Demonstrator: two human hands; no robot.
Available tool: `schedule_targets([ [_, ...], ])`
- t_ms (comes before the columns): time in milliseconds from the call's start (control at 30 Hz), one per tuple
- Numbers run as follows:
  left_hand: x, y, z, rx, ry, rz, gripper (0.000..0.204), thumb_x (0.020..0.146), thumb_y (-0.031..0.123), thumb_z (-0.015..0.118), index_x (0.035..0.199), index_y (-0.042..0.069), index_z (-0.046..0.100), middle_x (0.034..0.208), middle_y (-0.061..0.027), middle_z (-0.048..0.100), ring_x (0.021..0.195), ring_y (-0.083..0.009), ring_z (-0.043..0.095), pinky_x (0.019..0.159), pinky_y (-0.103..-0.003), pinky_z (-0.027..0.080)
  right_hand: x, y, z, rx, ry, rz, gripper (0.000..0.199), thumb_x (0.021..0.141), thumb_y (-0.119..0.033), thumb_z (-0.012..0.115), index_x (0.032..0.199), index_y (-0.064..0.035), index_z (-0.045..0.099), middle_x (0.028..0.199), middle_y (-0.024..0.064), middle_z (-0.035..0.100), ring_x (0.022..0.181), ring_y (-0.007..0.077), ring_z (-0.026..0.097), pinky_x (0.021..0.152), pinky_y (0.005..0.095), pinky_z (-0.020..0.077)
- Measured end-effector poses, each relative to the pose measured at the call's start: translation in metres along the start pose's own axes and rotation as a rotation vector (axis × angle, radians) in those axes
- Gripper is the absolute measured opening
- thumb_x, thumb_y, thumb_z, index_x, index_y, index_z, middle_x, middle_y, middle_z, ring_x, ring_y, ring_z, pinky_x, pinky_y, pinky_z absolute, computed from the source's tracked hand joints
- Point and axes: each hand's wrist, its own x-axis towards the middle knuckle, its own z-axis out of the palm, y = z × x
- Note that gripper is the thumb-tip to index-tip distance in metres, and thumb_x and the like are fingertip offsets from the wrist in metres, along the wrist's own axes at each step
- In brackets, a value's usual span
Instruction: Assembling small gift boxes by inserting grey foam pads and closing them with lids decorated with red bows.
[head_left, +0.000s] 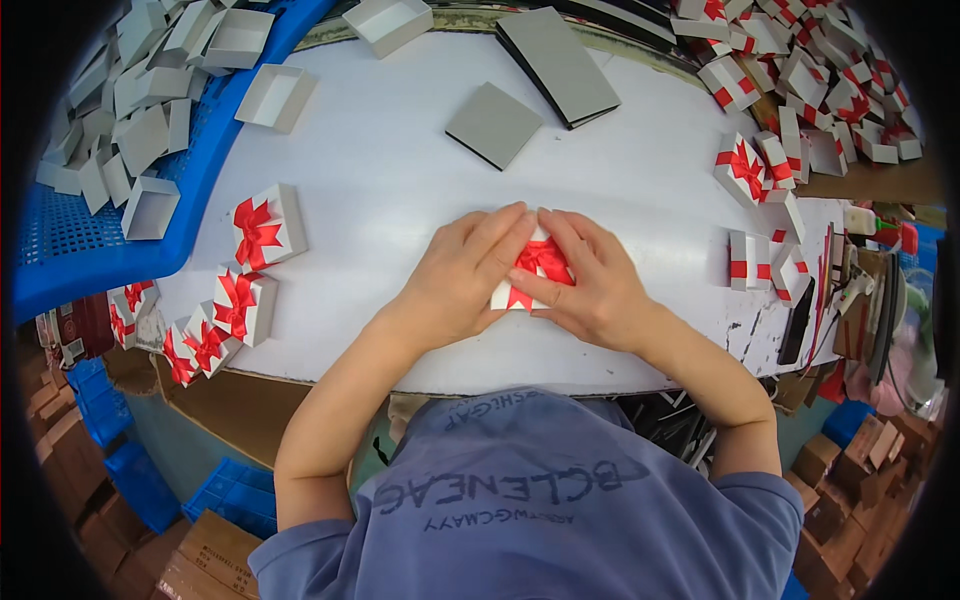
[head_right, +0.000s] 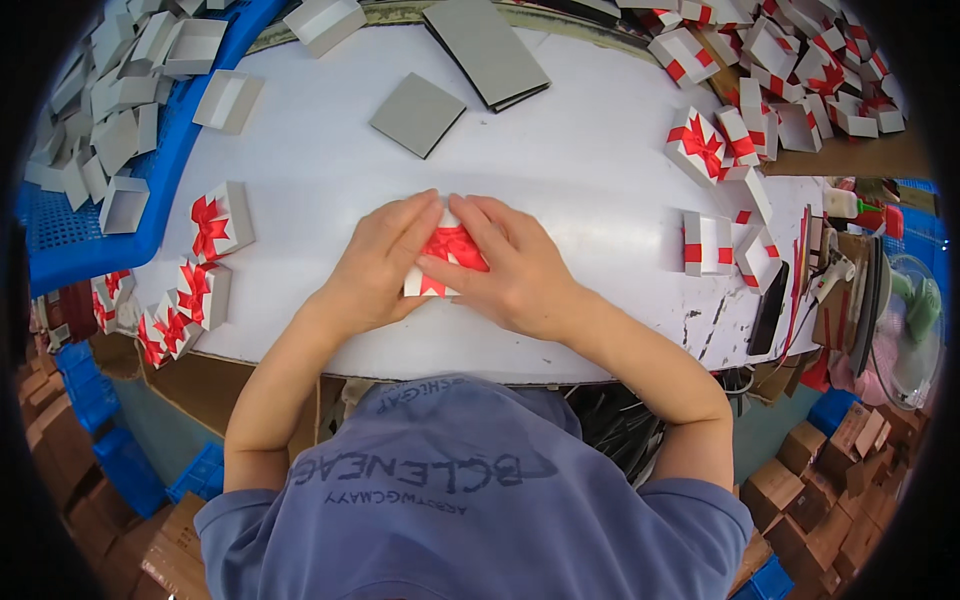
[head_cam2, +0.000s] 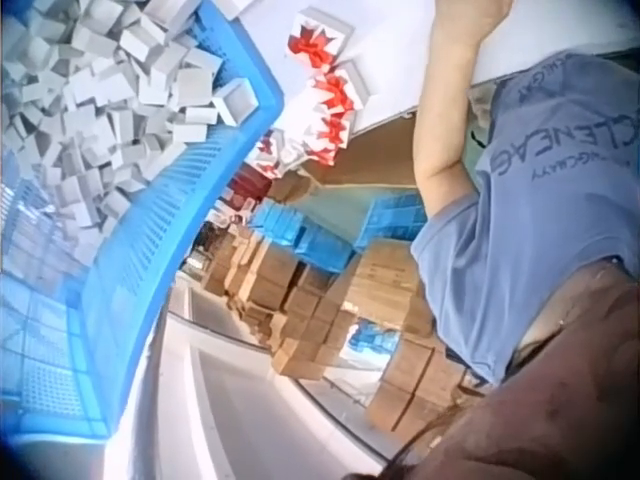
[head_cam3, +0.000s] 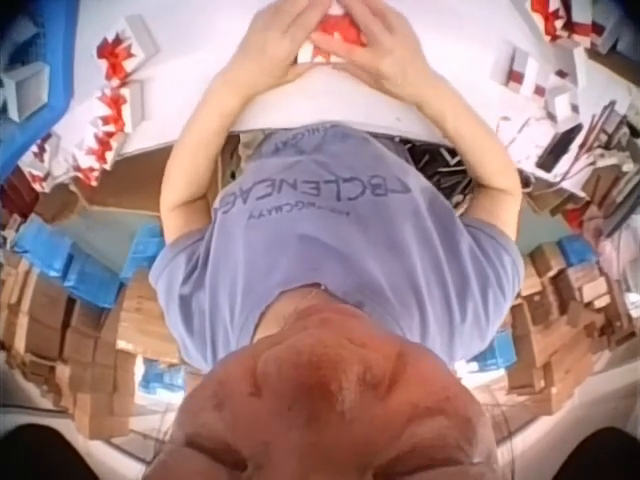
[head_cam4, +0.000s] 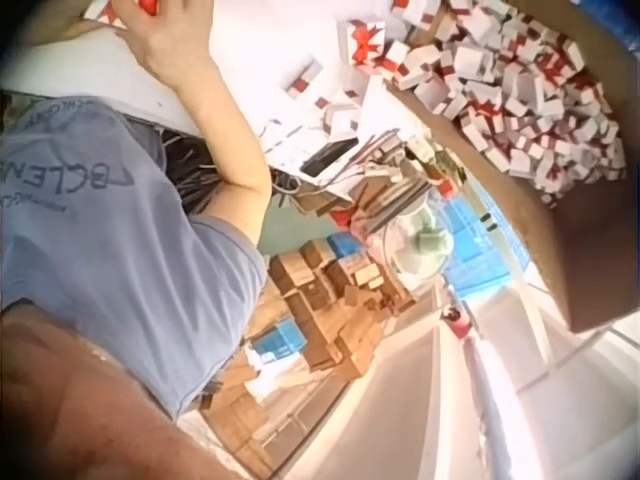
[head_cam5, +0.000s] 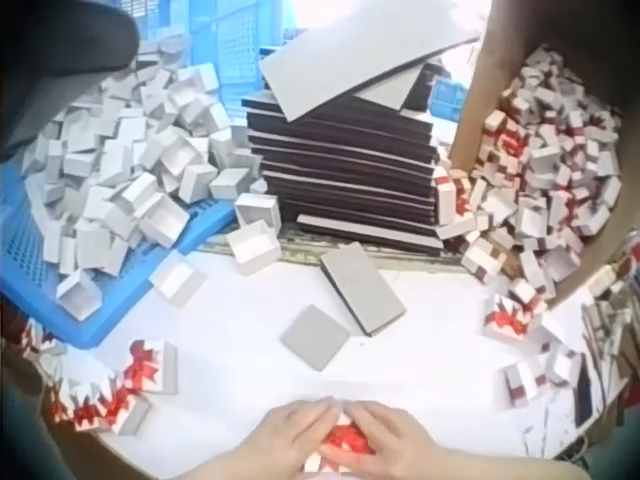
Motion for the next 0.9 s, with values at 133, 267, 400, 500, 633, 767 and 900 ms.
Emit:
schedule_targets([
  [133, 0.001, 0.004, -0.013, 0.256, -0.062, -0.033, 0.078, 0.059, 0.021, 0.074, 0.129, 0.007, 0.043, 0.129, -0.0078, 0.044, 0.115, -0.0300, 0.042, 0.092, -0.044, 0.034, -0.003, -0.001, 0.011, -0.049, -0.013, 0.028, 0.046, 0.063, -0.018, 0.068, 0.109, -0.0197, 0.063, 0.120, 0.0225, 0.048, 0.106, 0.0345, 0.049, 0.087, 0.0418, 0.0424],
  [267, -0.006, -0.010, -0.049, 0.447, -0.117, -0.187, 0.074, 0.060, 0.027, 0.073, 0.125, 0.007, 0.044, 0.127, -0.0091, 0.046, 0.121, -0.0323, 0.037, 0.097, -0.050, 0.025, 0.049, 0.014, -0.004, -0.008, -0.231, -0.021, 0.056, 0.063, -0.031, 0.074, 0.115, -0.0166, 0.059, 0.124, 0.0183, 0.047, 0.110, 0.0322, 0.048, 0.094, 0.0431, 0.0371],
  [400, -0.037, -0.029, -0.112, 0.788, -0.162, -0.591, 0.076, 0.059, 0.037, 0.074, 0.123, 0.007, 0.045, 0.127, -0.0118, 0.046, 0.123, -0.0342, 0.035, 0.099, -0.049, 0.023, 0.079, 0.040, 0.022, -0.245, -0.048, 0.052, 0.057, 0.064, -0.036, 0.072, 0.112, -0.0076, 0.056, 0.114, 0.0123, 0.051, 0.103, 0.0276, 0.049, 0.089, 0.0406, 0.0380],
  [500, -0.049, -0.049, -0.143, 0.815, -0.105, -0.652, 0.073, 0.063, 0.036, 0.074, 0.122, 0.005, 0.045, 0.129, -0.0160, 0.043, 0.123, -0.0362, 0.034, 0.099, -0.050, 0.025, 0.075, 0.025, 0.034, -0.223, -0.124, 0.099, 0.054, 0.062, -0.033, 0.074, 0.104, -0.0050, 0.054, 0.104, 0.0100, 0.052, 0.097, 0.0266, 0.050, 0.085, 0.0396, 0.0394],
  [633, 0.004, -0.098, -0.147, 0.697, 0.262, -0.517, 0.070, 0.068, 0.034, 0.073, 0.123, 0.002, 0.043, 0.134, -0.0218, 0.035, 0.123, -0.0395, 0.034, 0.097, -0.051, 0.029, 0.060, 0.005, 0.043, -0.133, -0.134, 0.010, 0.042, 0.059, -0.021, 0.075, 0.094, -0.0069, 0.055, 0.090, 0.0059, 0.053, 0.086, 0.0235, 0.051, 0.075, 0.0342, 0.0428],
  [767, 0.015, -0.139, -0.130, 0.713, 0.003, -0.890, 0.073, 0.068, 0.026, 0.074, 0.128, 0.002, 0.040, 0.131, -0.0212, 0.038, 0.118, -0.0390, 0.038, 0.096, -0.047, 0.032, 0.062, 0.012, 0.016, 0.014, 0.150, 0.014, 0.032, 0.057, -0.008, 0.068, 0.088, -0.0066, 0.062, 0.079, 0.0020, 0.055, 0.073, 0.0195, 0.053, 0.068, 0.0301, 0.0437],
  [900, 0.020, -0.056, -0.059, 0.102, 0.079, -0.159, 0.077, 0.066, 0.008, 0.072, 0.132, 0.003, 0.033, 0.120, -0.0184, 0.047, 0.107, -0.0362, 0.045, 0.092, -0.040, 0.038, 0.066, 0.013, -0.011, -0.266, 0.275, -0.119, 0.031, 0.057, -0.006, 0.060, 0.087, -0.0078, 0.065, 0.078, 0.0015, 0.056, 0.070, 0.0154, 0.053, 0.060, 0.0279, 0.0427],
])
